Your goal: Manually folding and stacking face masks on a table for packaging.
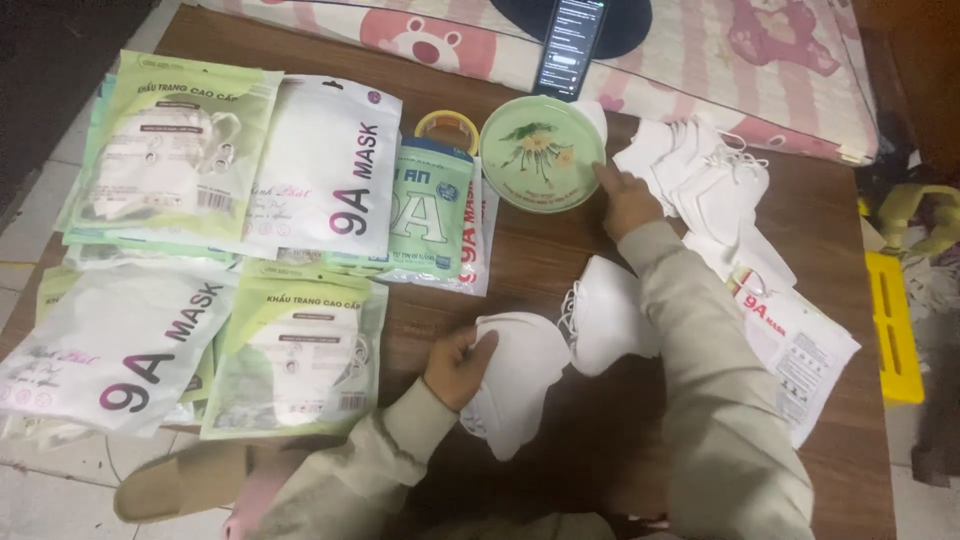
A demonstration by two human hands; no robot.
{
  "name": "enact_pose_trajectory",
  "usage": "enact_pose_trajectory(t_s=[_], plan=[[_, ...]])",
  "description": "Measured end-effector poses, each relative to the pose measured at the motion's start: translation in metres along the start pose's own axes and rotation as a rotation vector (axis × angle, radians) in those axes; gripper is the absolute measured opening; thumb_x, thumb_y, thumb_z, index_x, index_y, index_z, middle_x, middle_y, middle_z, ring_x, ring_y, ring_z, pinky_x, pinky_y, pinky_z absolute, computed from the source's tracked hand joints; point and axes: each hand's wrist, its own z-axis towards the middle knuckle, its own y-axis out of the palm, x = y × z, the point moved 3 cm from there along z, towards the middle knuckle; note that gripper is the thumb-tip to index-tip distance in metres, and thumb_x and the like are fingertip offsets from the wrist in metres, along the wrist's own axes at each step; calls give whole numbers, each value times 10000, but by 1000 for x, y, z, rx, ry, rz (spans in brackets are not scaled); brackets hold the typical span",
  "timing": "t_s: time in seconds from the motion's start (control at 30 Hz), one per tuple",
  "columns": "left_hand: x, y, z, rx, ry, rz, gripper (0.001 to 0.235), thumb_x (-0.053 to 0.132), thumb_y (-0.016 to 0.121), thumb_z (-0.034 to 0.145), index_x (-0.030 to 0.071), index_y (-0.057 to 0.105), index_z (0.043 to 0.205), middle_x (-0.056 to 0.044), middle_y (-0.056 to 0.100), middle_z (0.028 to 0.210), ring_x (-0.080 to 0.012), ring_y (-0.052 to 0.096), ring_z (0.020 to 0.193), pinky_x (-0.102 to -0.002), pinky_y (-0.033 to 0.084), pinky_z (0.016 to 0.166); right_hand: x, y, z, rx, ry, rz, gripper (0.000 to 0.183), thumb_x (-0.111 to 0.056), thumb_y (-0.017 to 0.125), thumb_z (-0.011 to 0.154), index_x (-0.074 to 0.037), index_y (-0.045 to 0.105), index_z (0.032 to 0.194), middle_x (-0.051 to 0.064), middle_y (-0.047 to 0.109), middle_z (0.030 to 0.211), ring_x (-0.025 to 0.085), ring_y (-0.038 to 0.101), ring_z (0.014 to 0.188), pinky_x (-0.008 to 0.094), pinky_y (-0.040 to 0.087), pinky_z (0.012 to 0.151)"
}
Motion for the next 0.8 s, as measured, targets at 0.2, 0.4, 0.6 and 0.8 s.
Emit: enact_pose_trajectory(t_s=[0.2,0.4,0.6,0.8], plan=[[-14,-10,6,-18,-103,33,286,260,578,1052,84,803,1031,-39,622,661,-149,559,568,-272,505,550,-32,-44,57,-26,-20,-107,813,-167,577,988,-378,158,1652,126,525,1451,354,521,1333,542,527,999],[-21,-18,7,-83,-22,-25,302,269,567,1027,86,778,912,38,644,684,-78,571,630,-253,451,576,-44,-79,92,-199,15,-63,813,-70,505,976,-332,127,1647,229,451,1474,434,491,1267,521,502,965],[-17,-20,7,-90,166,25,319,185,559,1041,123,642,739,81,488,627,-66,442,575,-270,357,535,-47,-75,104,-224,-54,-246,875,-133,593,970,-320,84,1657,233,534,1366,405,642,1087,483,556,880],[-27,-20,10,-53,125,59,317,188,578,1037,124,635,732,60,523,667,-86,486,630,-278,405,596,-63,-87,104,-268,-69,-337,870,-151,566,978,-325,43,1651,193,526,1360,369,684,1026,465,600,759]])
